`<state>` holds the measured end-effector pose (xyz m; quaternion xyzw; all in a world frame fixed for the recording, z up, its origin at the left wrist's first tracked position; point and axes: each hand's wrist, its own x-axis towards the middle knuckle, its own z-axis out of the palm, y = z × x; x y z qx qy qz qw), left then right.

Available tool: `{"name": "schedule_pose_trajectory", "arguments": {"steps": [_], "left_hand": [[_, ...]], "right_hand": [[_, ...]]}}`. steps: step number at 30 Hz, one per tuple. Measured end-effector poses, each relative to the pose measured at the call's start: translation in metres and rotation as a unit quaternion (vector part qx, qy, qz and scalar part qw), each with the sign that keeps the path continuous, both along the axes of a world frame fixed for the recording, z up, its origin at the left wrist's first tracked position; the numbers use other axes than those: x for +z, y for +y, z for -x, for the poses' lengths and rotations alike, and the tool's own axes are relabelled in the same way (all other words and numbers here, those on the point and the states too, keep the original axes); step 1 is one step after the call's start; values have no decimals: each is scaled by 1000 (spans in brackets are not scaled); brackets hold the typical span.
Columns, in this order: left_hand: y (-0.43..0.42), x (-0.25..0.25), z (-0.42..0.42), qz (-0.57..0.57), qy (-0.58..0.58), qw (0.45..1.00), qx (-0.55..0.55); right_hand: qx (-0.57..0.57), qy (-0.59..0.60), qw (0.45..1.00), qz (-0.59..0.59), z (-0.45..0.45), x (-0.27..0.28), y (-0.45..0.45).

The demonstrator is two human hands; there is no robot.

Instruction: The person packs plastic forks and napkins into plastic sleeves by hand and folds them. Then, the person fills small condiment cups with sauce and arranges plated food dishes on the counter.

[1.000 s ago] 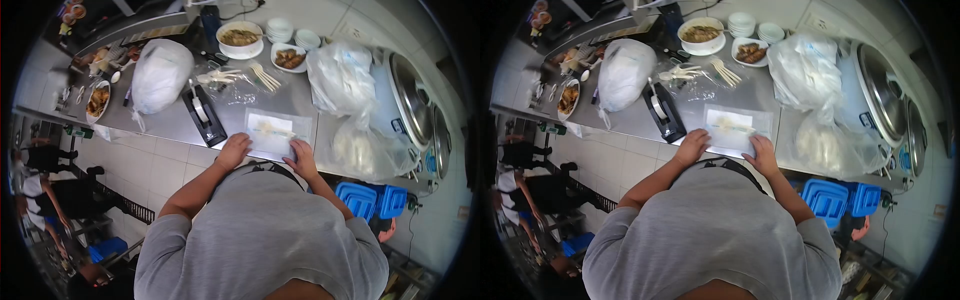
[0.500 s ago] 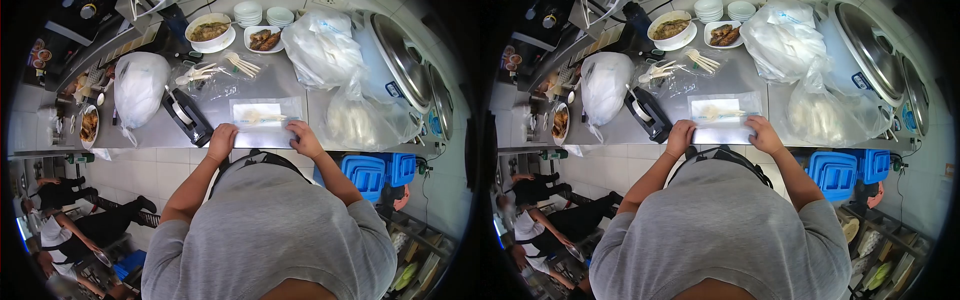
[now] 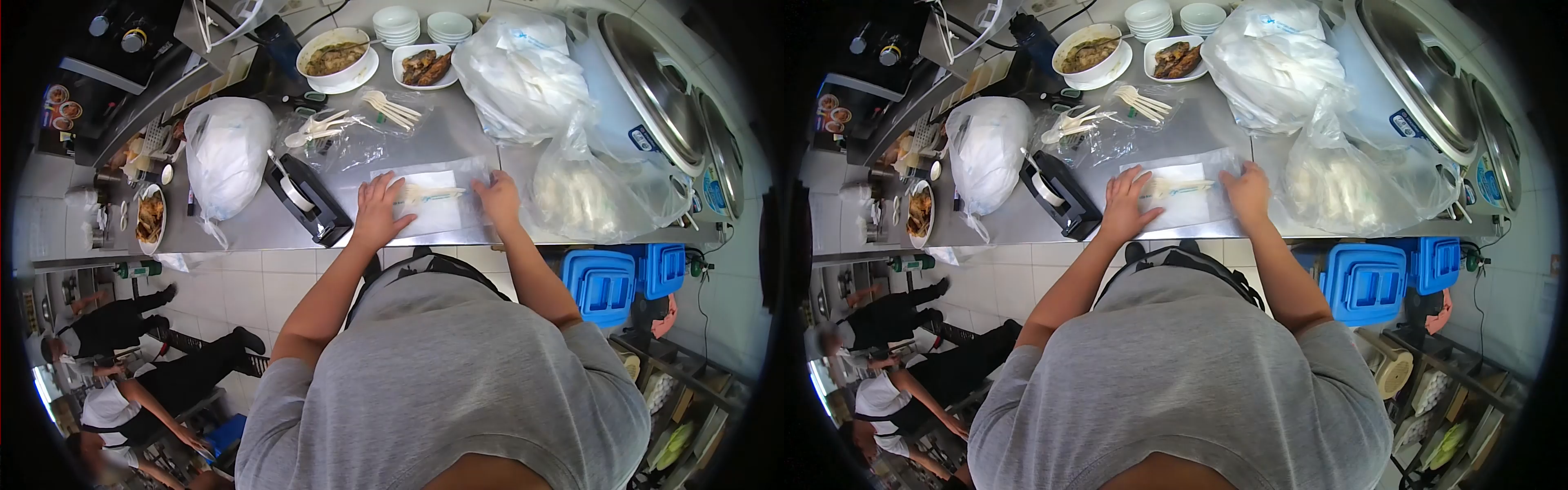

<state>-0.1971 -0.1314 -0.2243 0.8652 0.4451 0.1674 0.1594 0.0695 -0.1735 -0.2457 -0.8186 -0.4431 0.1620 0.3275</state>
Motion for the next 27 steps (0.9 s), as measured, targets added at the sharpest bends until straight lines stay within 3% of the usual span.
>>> {"name": "schedule_pose_trajectory", "arguments": {"steps": [1, 4, 6, 10, 13, 16, 19, 22, 25, 27], "left_hand": [[0, -4, 0, 6, 10, 1000, 2], [-2, -11, 2, 36, -7, 999, 10], [-3, -10, 4, 33, -62, 997, 17], [-13, 4, 12, 44, -201, 974, 91], [-17, -23, 20, 71, -336, 925, 166], [-18, -28, 16, 161, -490, 833, 200], [-18, -20, 17, 201, -531, 793, 223], [-21, -15, 20, 191, -518, 804, 222], [-22, -19, 26, 114, -463, 855, 202], [-22, -7, 29, 56, -367, 918, 141]], "right_hand": [[-25, -3, 999, 27, -2, -4, 2], [99, 40, 993, 49, -11, -20, 10], [107, 95, 990, -16, -3, -9, 15], [199, 264, 939, -99, 35, 74, 29], [283, 245, 919, -126, 69, 143, 27], [343, 223, 899, -154, 87, 187, 22], [359, 283, 875, -160, 92, 207, 23], [334, 437, 821, -154, 81, 203, 29], [299, 294, 885, -204, 37, 164, 44], [229, 335, 900, -158, -3, 112, 50]]}}
